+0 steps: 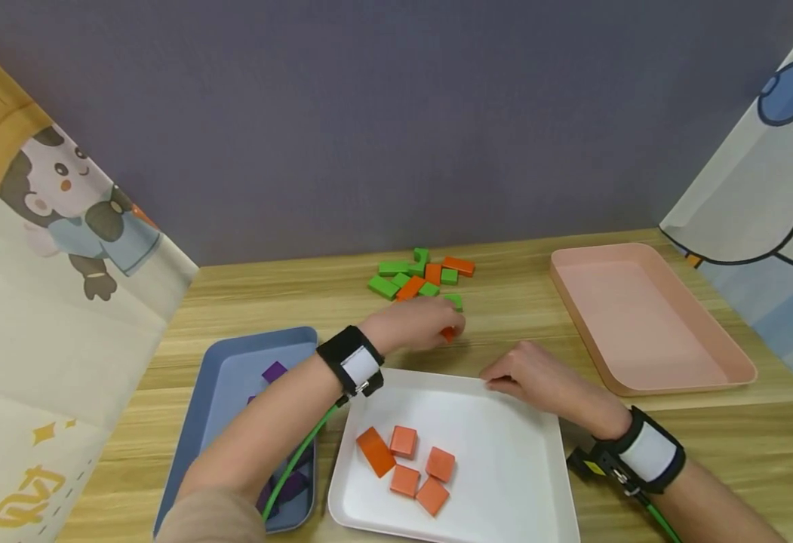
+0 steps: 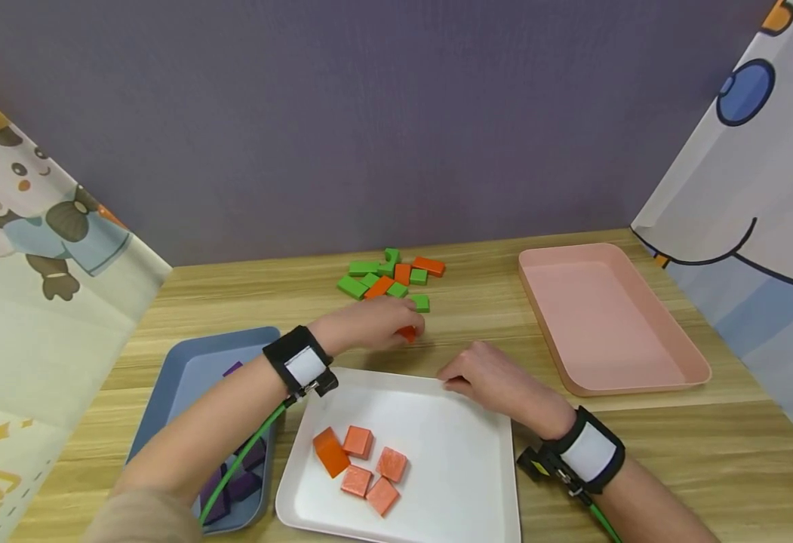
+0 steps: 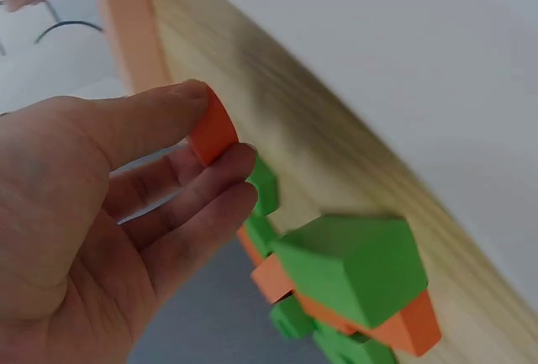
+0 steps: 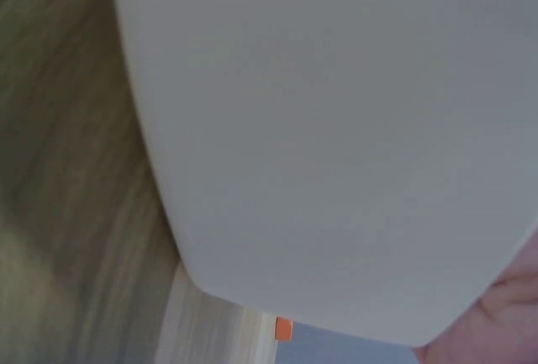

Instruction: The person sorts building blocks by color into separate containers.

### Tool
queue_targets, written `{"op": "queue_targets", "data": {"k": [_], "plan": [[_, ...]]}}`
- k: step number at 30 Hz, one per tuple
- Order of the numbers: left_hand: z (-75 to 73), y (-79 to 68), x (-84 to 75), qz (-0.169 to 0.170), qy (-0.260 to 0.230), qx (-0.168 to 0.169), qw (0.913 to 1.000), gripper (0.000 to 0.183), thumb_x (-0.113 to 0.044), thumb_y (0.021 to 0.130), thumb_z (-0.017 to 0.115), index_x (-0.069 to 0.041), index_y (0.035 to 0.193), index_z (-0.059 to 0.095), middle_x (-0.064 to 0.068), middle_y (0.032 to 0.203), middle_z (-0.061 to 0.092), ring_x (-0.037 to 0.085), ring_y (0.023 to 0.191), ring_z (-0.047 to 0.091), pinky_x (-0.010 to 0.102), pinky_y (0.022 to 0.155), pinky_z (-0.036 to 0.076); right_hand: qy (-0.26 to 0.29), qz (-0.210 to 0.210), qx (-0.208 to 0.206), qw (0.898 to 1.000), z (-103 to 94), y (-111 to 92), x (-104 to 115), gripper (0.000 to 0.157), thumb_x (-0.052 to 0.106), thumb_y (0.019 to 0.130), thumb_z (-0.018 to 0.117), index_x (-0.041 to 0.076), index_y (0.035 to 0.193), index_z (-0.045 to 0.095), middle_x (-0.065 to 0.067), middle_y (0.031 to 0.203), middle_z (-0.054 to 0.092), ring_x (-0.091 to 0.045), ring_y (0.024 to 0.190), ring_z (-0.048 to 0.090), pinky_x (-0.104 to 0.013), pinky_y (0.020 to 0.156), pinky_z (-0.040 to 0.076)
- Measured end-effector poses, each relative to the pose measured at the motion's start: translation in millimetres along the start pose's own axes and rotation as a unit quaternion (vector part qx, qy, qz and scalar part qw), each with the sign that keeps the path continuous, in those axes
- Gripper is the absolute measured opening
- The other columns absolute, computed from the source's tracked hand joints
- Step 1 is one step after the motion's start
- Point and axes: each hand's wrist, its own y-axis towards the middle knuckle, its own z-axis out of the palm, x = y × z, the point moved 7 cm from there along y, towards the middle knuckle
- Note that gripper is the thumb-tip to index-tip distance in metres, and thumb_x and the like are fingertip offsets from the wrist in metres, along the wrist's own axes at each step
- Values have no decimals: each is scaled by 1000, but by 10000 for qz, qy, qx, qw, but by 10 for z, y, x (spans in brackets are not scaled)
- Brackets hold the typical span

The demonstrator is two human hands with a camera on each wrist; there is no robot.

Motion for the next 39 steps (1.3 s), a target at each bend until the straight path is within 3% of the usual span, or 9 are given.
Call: {"op": "queue_targets", "data": {"k": [7, 9, 11, 15, 23, 27, 32, 39], "plan": [[-78, -291, -47, -18, 56, -118, 9999, 27, -22, 89, 66, -16, 116, 67, 0, 108, 62, 16, 102, 57, 24, 86, 50, 51, 83, 98, 9999, 10, 4, -9, 11, 13, 84, 71, 22, 79, 71, 14, 73, 67, 7, 65, 53, -16, 59, 45], [-79, -383, -75, -36, 32, -135, 9999, 29, -22, 89, 66, -15, 117, 66, 0, 110, 63, 14, 100, 58, 23, 85, 51, 40, 101, 109, 9999, 8, 3, -12, 12, 13, 84, 70, 22, 77, 70, 14, 72, 66, 7, 64, 52, -16, 59, 44], [-69, -465, -98, -48, 6, -123, 9999, 26, -22, 90, 66, -14, 115, 65, -1, 104, 63, 12, 87, 55, 21, 79, 50, 45, 151, 135, 9998, 9, 2, -19, 12, 13, 84, 70, 22, 77, 70, 13, 72, 66, 7, 63, 52, -16, 59, 44], [-58, -622, -152, -123, -9, -114, 9999, 18, -22, 89, 66, -14, 105, 64, -3, 92, 59, 10, 79, 51, 19, 71, 48, 79, 238, 185, 9995, 11, -1, -24, 11, 13, 84, 70, 21, 77, 70, 12, 72, 66, 6, 62, 51, -16, 58, 44], [6, -883, -216, -243, -121, -13, 9996, 12, -21, 87, 69, -16, 97, 65, -4, 86, 56, 10, 76, 50, 19, 67, 46, 62, 186, 123, 9997, 10, -9, -20, 9, 11, 83, 71, 20, 80, 72, 11, 75, 69, 7, 65, 54, -16, 58, 45], [59, -960, -233, -233, -165, 138, 9995, 4, -17, 85, 69, -18, 88, 67, -5, 83, 57, 10, 73, 49, 19, 63, 45, 34, 145, 103, 9998, 10, -7, -16, 11, 11, 83, 71, 20, 77, 70, 11, 72, 67, 6, 63, 52, -16, 57, 44], [151, -982, -226, -262, -253, 305, 9989, 12, -12, 82, 70, -20, 74, 65, -5, 75, 56, 10, 69, 48, 19, 58, 42, 2, 104, 120, 9999, 6, -5, -13, 13, 11, 83, 71, 20, 75, 68, 11, 69, 63, 6, 61, 48, -15, 57, 42], [281, -993, -203, -514, -256, 603, 9965, 15, -6, 78, 70, -20, 74, 68, -5, 76, 56, 10, 69, 48, 18, 58, 41, 6, 14, 47, 10000, -7, -9, -3, 11, 9, 83, 71, 20, 79, 70, 11, 72, 67, 7, 62, 50, -15, 56, 43]]}}
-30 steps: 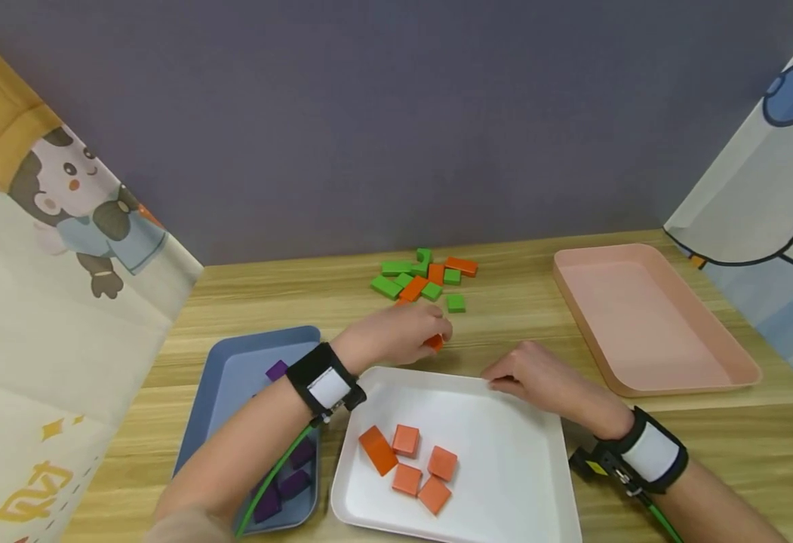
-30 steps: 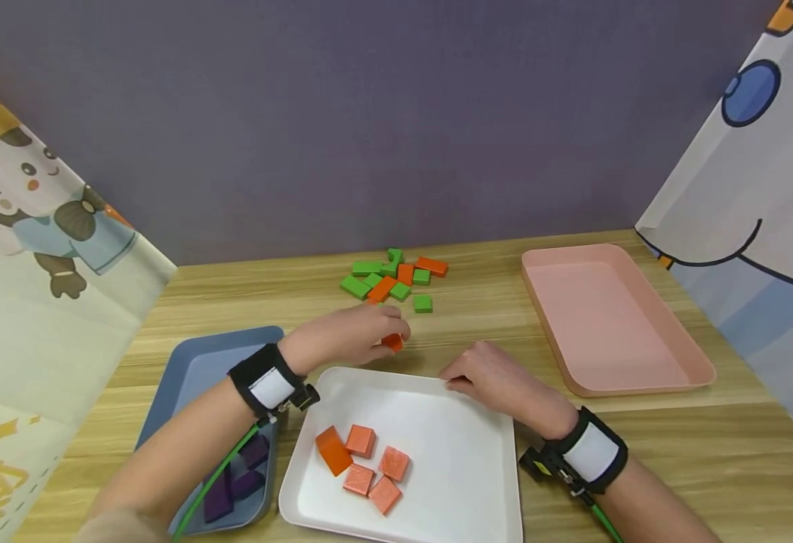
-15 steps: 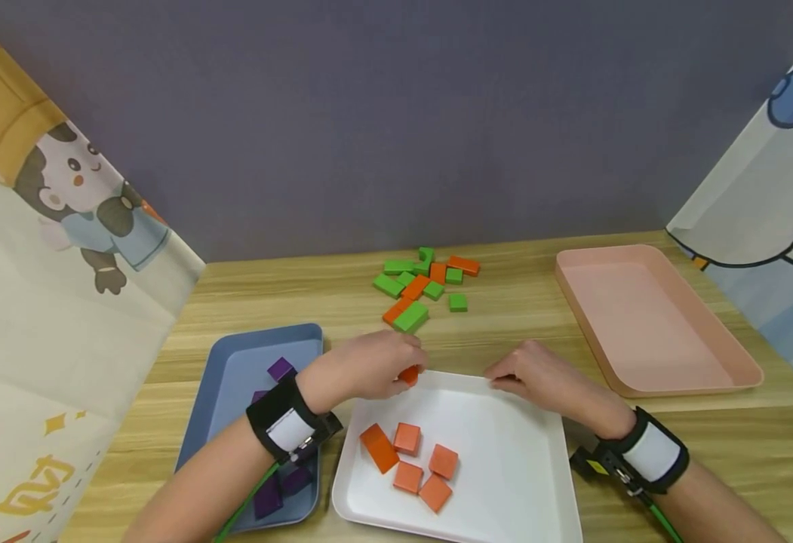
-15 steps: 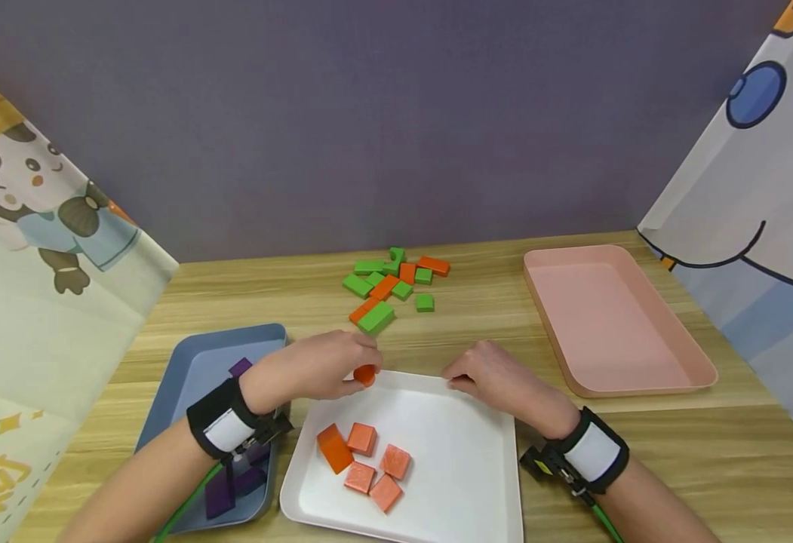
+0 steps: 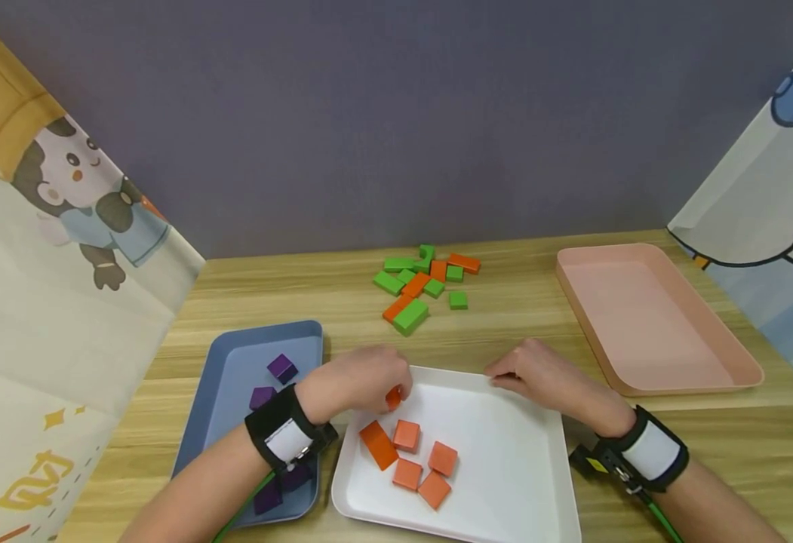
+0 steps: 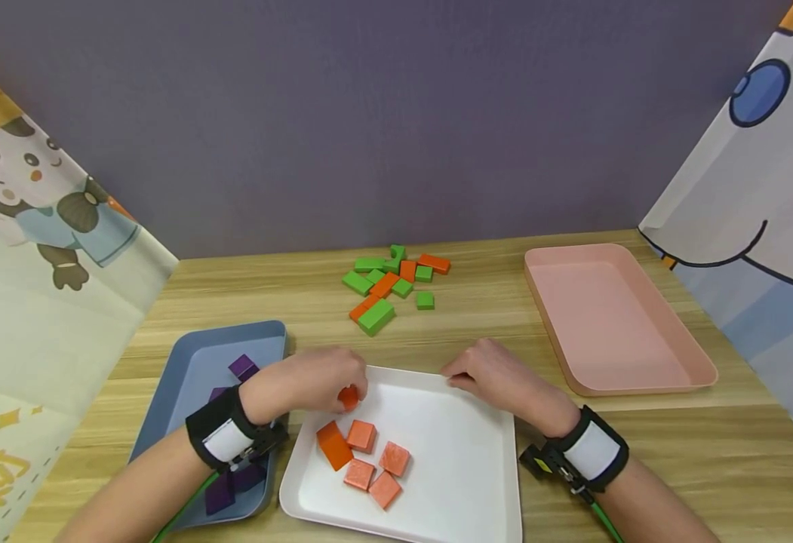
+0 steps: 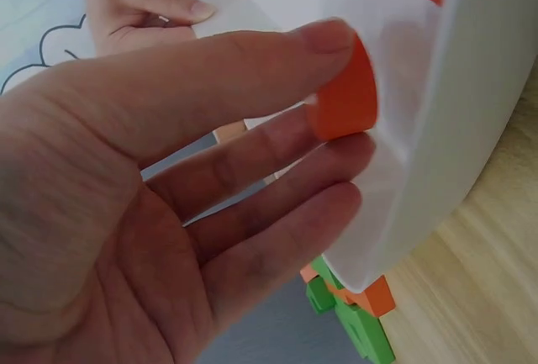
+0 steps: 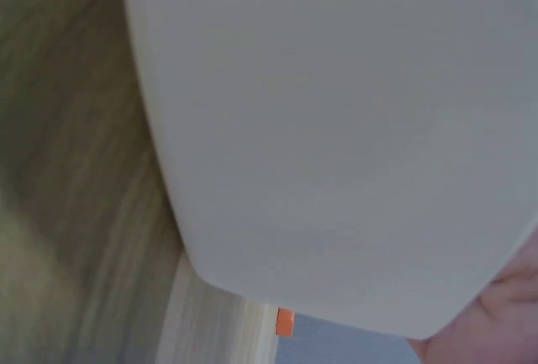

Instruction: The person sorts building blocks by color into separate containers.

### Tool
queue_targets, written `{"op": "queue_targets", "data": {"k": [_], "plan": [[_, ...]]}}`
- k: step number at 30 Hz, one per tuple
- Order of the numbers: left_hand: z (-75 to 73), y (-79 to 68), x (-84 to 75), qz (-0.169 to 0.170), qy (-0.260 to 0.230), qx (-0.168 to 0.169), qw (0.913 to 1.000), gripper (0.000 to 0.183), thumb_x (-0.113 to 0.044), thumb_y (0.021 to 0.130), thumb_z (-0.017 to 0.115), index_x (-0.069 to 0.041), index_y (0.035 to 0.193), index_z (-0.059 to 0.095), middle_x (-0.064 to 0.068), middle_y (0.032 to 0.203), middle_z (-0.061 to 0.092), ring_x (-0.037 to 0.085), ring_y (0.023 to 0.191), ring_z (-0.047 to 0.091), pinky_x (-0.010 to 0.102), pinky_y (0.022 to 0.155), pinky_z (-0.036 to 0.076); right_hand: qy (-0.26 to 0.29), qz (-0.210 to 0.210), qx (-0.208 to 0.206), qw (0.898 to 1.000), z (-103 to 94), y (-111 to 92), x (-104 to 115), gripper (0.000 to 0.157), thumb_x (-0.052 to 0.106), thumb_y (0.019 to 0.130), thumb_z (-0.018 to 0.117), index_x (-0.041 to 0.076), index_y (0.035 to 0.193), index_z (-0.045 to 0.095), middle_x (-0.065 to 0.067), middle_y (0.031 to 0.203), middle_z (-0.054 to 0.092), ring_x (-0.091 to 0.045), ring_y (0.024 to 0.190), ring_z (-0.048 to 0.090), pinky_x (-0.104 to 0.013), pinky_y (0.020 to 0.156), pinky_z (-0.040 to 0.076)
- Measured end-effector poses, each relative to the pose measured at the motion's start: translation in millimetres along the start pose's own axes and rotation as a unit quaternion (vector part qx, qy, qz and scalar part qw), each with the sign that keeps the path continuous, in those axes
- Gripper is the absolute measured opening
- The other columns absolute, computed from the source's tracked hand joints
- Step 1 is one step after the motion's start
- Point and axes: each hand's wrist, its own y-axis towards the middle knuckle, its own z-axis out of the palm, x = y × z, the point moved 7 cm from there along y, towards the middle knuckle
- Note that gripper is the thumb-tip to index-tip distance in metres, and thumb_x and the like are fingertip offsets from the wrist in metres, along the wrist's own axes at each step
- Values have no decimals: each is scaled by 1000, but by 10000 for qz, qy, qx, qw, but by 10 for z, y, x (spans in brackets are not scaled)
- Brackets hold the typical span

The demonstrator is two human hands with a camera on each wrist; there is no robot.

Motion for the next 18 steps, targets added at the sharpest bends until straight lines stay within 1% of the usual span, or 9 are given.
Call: {"op": "queue_targets", "data": {"k": [5, 9, 13, 16, 18], "plan": [[49, -12, 29, -137, -73, 96, 9998, 18, -3, 76, 71, -20, 72, 67, -5, 73, 53, 11, 69, 47, 20, 57, 40, 66, 256, 98, 9996, 8, -8, -43, 8, 15, 86, 69, 21, 82, 72, 12, 75, 68, 6, 62, 51, -16, 56, 43], [75, -28, 54, -254, -128, 172, 9994, 17, -4, 76, 74, -20, 75, 67, -6, 75, 53, 11, 72, 48, 20, 59, 41, 6, 304, 183, 9994, 7, -19, -67, 10, 19, 87, 68, 22, 78, 71, 15, 71, 63, 6, 59, 47, -16, 55, 40], [84, -37, 73, -339, -147, 228, 9991, 17, -8, 76, 76, -20, 87, 71, -5, 82, 57, 10, 76, 49, 21, 65, 45, -50, 302, 275, 9992, -12, -49, -91, 17, 21, 87, 68, 24, 71, 66, 18, 64, 53, 5, 56, 40, -16, 55, 36], [88, -36, 84, -410, -264, 268, 9985, 25, -10, 77, 76, -19, 100, 72, -4, 90, 63, 10, 79, 50, 21, 70, 48, -51, 447, 482, 9978, -39, -101, -130, 22, 19, 86, 70, 24, 67, 61, 17, 60, 44, 3, 55, 36, -17, 54, 33], [89, -33, 90, -451, -367, 295, 9979, 31, -11, 77, 76, -19, 106, 72, -4, 93, 64, 10, 80, 51, 21, 72, 49, -31, 581, 679, 9960, -65, -153, -165, 22, 17, 84, 71, 24, 66, 60, 17, 60, 43, 3, 56, 36, -17, 54, 33]]}}
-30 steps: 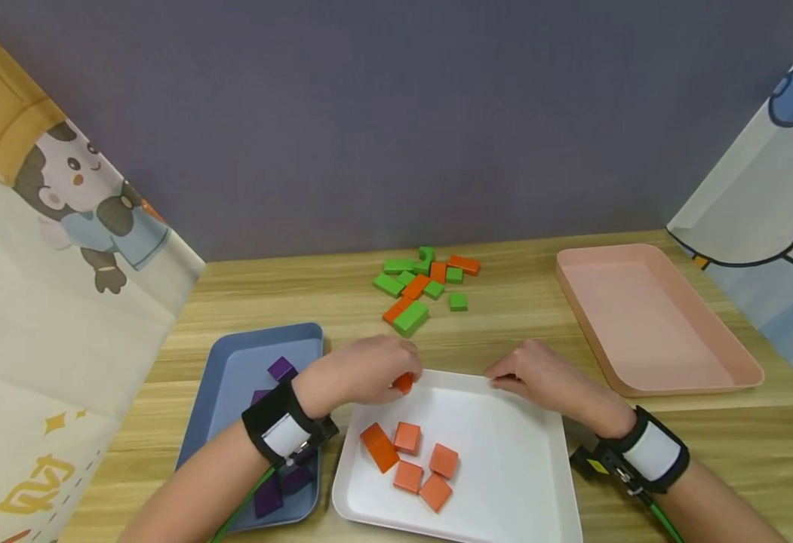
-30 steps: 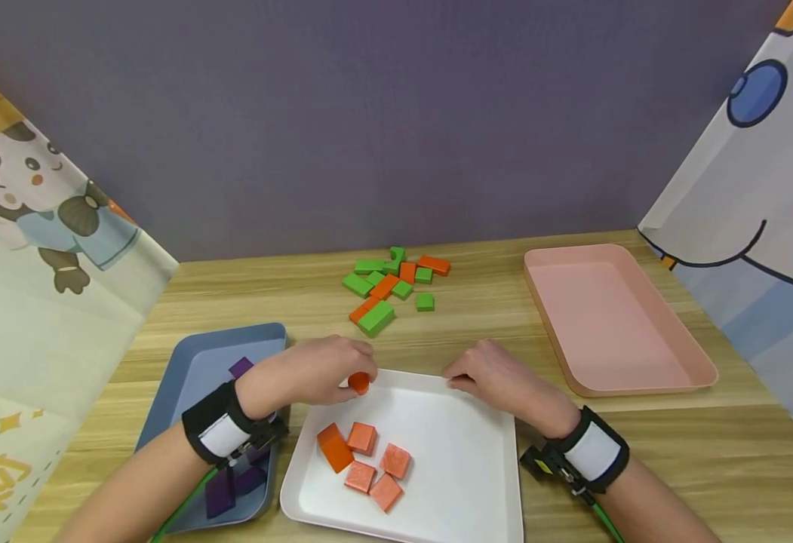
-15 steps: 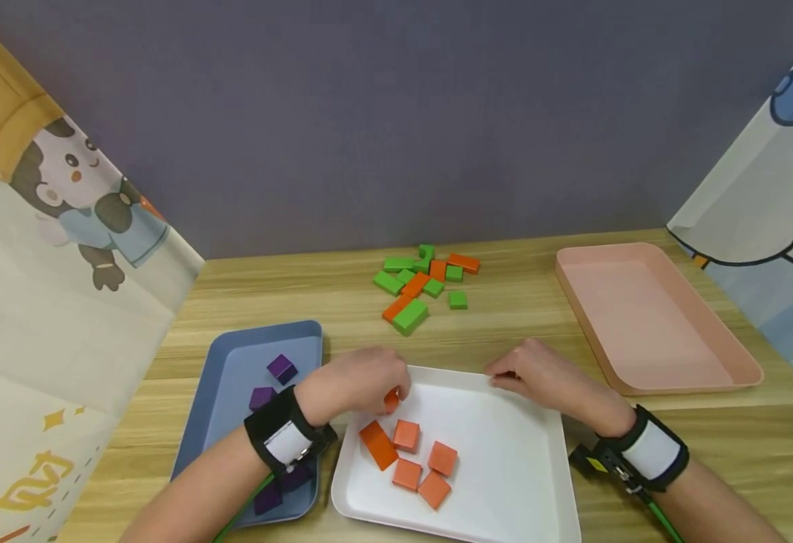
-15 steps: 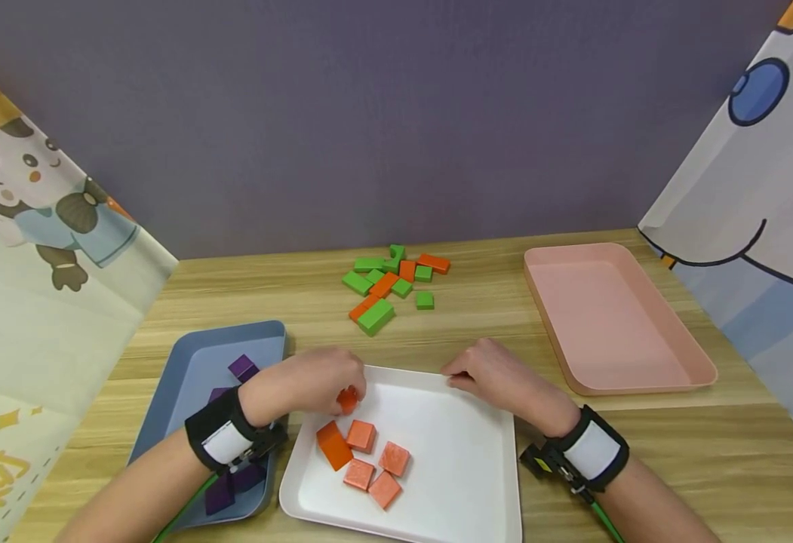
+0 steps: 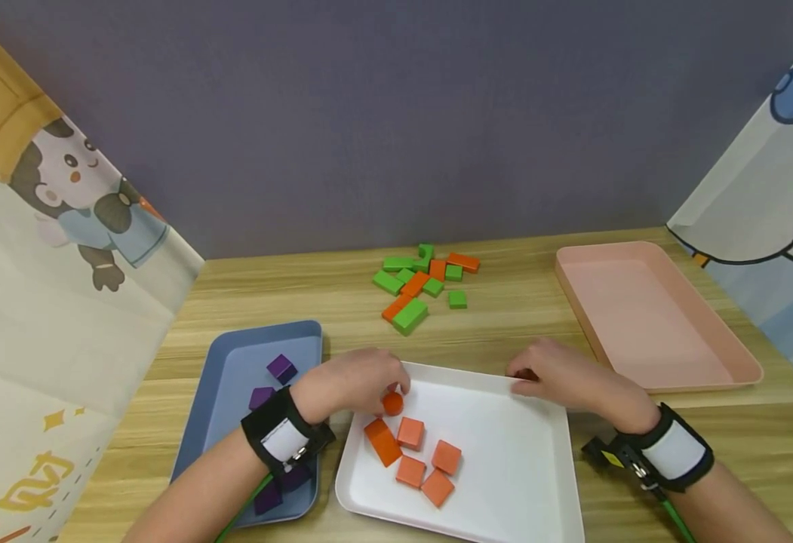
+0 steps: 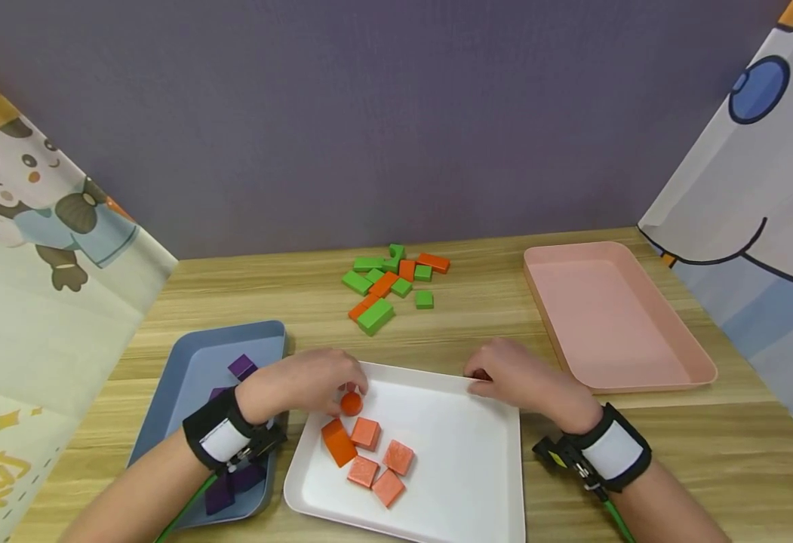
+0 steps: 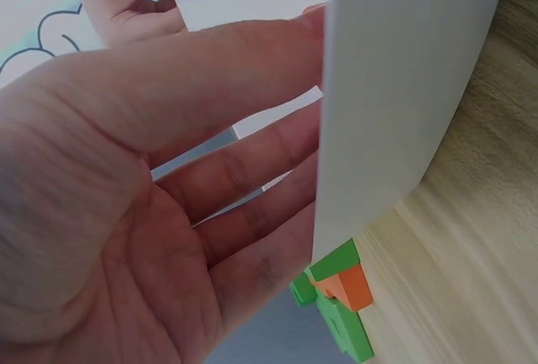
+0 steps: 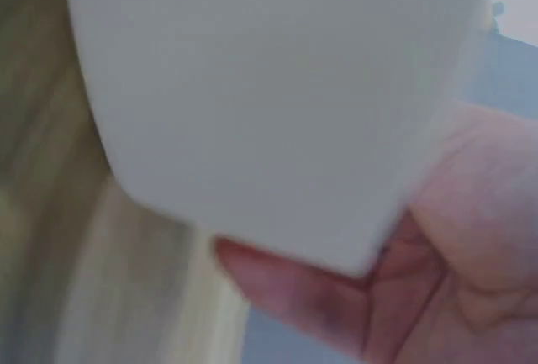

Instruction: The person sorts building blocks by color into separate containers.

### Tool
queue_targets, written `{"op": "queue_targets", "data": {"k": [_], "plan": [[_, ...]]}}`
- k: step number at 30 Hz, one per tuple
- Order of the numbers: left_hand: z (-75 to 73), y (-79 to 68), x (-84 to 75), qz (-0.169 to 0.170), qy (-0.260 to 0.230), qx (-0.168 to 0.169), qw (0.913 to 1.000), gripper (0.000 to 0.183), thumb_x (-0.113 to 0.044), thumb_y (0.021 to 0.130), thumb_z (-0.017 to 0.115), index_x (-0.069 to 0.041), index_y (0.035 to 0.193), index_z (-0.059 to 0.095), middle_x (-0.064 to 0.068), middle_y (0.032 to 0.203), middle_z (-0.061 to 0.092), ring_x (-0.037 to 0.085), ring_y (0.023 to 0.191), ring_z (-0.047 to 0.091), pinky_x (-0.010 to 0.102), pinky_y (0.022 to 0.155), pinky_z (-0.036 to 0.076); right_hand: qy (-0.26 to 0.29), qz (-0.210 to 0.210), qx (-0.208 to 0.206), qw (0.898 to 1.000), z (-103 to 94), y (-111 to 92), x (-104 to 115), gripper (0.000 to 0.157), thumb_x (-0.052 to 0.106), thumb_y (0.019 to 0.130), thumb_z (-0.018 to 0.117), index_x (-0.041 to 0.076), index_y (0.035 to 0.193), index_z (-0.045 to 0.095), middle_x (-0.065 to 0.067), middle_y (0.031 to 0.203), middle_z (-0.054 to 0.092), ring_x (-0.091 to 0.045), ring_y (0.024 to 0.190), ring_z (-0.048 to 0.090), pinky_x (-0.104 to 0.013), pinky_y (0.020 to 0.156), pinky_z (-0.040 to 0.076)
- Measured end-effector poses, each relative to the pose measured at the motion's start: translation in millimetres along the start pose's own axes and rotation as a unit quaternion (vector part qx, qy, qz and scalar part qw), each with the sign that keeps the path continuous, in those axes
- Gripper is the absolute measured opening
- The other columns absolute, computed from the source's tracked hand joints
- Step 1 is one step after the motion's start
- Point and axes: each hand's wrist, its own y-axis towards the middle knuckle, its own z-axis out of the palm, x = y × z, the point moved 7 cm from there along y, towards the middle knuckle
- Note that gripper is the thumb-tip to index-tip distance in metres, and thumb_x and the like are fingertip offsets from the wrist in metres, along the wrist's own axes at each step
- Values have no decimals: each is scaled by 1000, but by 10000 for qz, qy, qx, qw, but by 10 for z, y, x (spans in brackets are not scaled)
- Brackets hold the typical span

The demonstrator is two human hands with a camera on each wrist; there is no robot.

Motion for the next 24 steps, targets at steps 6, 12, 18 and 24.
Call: {"op": "queue_targets", "data": {"k": [6, 12, 18, 24], "plan": [[-11, 13, 0, 29, -198, 19, 9998, 33, -11, 77, 76, -18, 109, 70, -4, 90, 64, 10, 79, 51, 21, 70, 48, 394, 549, 603, 9959, -30, -148, -139, 15, 14, 83, 71, 24, 71, 69, 15, 66, 56, 1, 59, 42, -19, 56, 37], [-164, 30, 23, 551, -480, -471, 9962, 21, -22, 84, 72, -15, 104, 70, -4, 87, 64, 11, 80, 56, 20, 70, 48, 394, 1154, 649, 9904, -70, -172, -249, 16, 15, 85, 68, 21, 71, 67, 11, 70, 58, -2, 58, 43, -20, 53, 38], [-526, 87, 380, 367, -578, -1573, 9852, 18, -20, 85, 70, -10, 101, 70, 1, 92, 68, 14, 82, 62, 25, 74, 51, -99, 999, 338, 9944, -132, -160, -307, 27, 15, 84, 70, 19, 62, 54, 11, 60, 43, -3, 54, 34, -20, 53, 30], [-643, 275, 907, -511, -927, -2005, 9740, 61, -19, 83, 72, -8, 139, 48, 15, 136, 53, 29, 116, 56, 41, 94, 49, -260, 831, 92, 9962, -155, -161, -307, 32, 13, 82, 72, 19, 60, 49, 11, 58, 34, -3, 54, 28, -20, 54, 27]]}}
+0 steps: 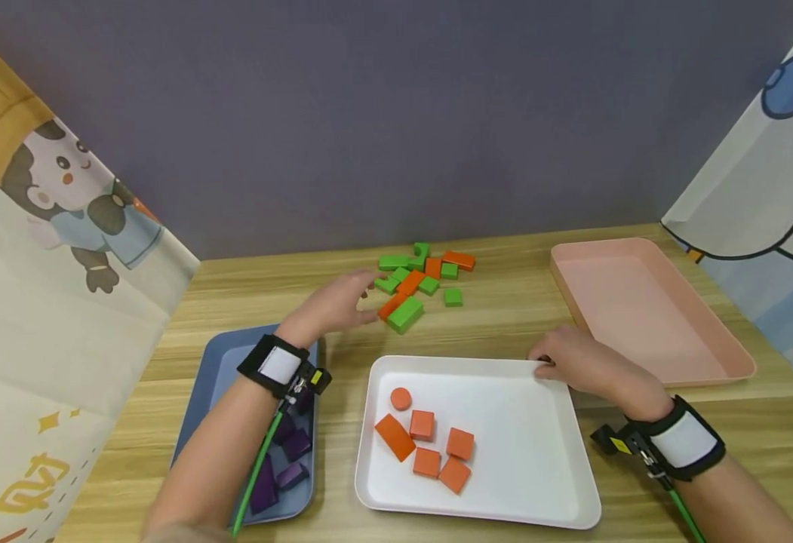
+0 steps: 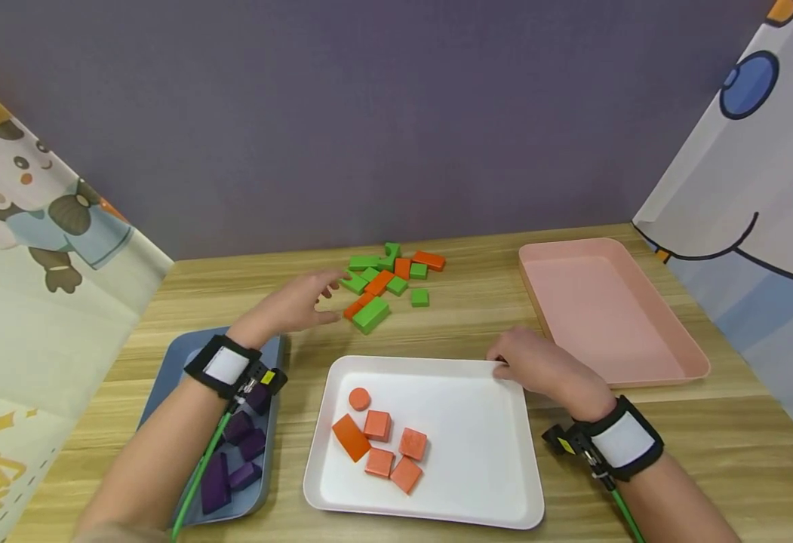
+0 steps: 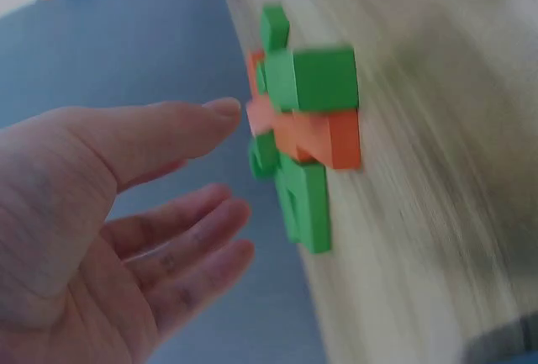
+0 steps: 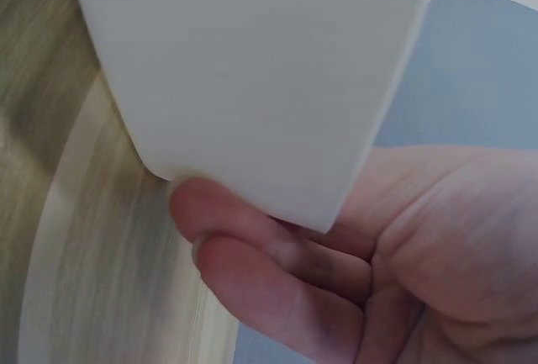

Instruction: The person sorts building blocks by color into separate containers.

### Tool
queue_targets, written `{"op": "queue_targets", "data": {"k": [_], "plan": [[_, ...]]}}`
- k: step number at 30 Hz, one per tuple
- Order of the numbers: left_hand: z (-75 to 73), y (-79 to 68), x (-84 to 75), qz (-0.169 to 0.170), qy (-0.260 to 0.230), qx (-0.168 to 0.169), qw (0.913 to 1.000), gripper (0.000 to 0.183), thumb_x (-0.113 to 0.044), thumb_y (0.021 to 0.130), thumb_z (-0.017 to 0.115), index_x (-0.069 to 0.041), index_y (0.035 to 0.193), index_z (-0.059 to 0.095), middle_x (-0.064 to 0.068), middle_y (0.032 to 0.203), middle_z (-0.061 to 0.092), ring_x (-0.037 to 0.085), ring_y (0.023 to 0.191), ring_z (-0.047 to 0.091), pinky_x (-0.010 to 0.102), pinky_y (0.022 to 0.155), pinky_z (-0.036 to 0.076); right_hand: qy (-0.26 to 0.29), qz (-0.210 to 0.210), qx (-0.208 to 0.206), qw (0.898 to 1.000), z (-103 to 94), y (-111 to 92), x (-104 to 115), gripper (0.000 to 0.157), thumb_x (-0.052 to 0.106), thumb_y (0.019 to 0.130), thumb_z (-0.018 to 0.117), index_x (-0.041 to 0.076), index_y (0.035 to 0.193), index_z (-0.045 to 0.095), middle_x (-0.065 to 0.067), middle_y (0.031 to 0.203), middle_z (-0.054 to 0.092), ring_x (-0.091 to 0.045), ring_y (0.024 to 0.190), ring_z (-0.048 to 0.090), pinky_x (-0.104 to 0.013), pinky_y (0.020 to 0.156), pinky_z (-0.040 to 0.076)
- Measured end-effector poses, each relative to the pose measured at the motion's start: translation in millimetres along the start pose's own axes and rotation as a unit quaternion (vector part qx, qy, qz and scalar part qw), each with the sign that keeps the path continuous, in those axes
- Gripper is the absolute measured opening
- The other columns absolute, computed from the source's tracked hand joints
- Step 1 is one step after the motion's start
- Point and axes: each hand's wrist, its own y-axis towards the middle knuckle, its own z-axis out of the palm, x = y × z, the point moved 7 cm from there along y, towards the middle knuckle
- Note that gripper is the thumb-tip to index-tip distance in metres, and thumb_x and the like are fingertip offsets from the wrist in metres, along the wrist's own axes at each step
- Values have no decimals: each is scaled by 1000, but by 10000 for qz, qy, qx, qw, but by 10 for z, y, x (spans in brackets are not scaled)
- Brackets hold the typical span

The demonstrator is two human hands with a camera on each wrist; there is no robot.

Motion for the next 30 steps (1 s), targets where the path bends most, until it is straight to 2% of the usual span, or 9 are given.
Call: {"op": "queue_targets", "data": {"k": [3, 6, 9, 13, 16, 18, 22, 26, 30], "plan": [[53, 89, 133, -315, -49, -29, 9995, 71, -23, 86, 69, -15, 148, 36, 16, 150, 38, 32, 129, 46, 46, 103, 43, 10, -58, -26, 10000, 8, 3, 6, 31, 14, 82, 71, 20, 60, 51, 12, 57, 35, -2, 54, 28, -20, 54, 27], [154, 170, 160, -446, 3, 141, 9989, 66, -28, 91, 63, -21, 150, 33, 19, 153, 30, 34, 136, 38, 49, 108, 38, 23, -37, -16, 10000, 12, 1, 2, 32, 14, 83, 71, 19, 60, 50, 12, 57, 36, -2, 53, 28, -20, 54, 27], [285, 251, 110, -358, 71, 488, 9981, 58, -30, 96, 55, -23, 150, 35, 20, 150, 35, 34, 133, 40, 49, 107, 39, -20, -9, -23, 10000, 10, 2, -6, 32, 13, 82, 72, 19, 59, 50, 11, 57, 34, -3, 54, 28, -20, 55, 27], [432, 335, 33, -158, 59, 907, 9957, 49, -28, 100, 45, -25, 149, 37, 12, 146, 45, 33, 139, 34, 48, 111, 34, -18, -49, -24, 10000, 4, 9, -8, 31, 13, 82, 72, 19, 60, 51, 11, 58, 36, -3, 55, 30, -20, 55, 27], [491, 373, 15, -147, 34, 1082, 9940, 46, -24, 103, 37, -28, 149, 37, 6, 148, 45, 31, 145, 23, 48, 116, 27, -24, -83, -28, 10000, 0, 13, -10, 30, 13, 82, 72, 19, 60, 52, 11, 58, 38, -3, 55, 30, -20, 55, 28], [507, 385, 18, -191, 54, 1132, 9934, 47, -21, 103, 34, -29, 149, 36, 6, 149, 44, 29, 145, 23, 47, 116, 27, -68, -113, -36, 9999, -1, 18, -10, 30, 14, 82, 72, 20, 60, 52, 12, 58, 41, -3, 55, 31, -20, 55, 28], [510, 385, 33, -263, 197, 1104, 9933, 48, -19, 101, 41, -27, 149, 38, 10, 149, 44, 29, 145, 25, 45, 115, 29, -91, -137, -39, 9999, -1, 22, -10, 30, 14, 82, 72, 20, 60, 52, 12, 58, 42, -2, 54, 31, -20, 55, 28], [514, 377, 37, -199, 445, 941, 9944, 53, -19, 96, 53, -24, 148, 40, 14, 142, 49, 31, 137, 37, 45, 112, 34, -71, -73, -21, 9999, -2, 19, -11, 33, 13, 82, 72, 20, 59, 50, 12, 57, 37, -3, 54, 30, -20, 55, 27], [522, 356, 33, -140, 681, 771, 9946, 49, -20, 96, 54, -25, 144, 45, 16, 139, 51, 34, 130, 44, 47, 108, 39, -13, -39, -19, 10000, 3, 21, -8, 30, 14, 81, 73, 19, 60, 52, 11, 58, 35, -3, 55, 30, -20, 55, 27]]}}
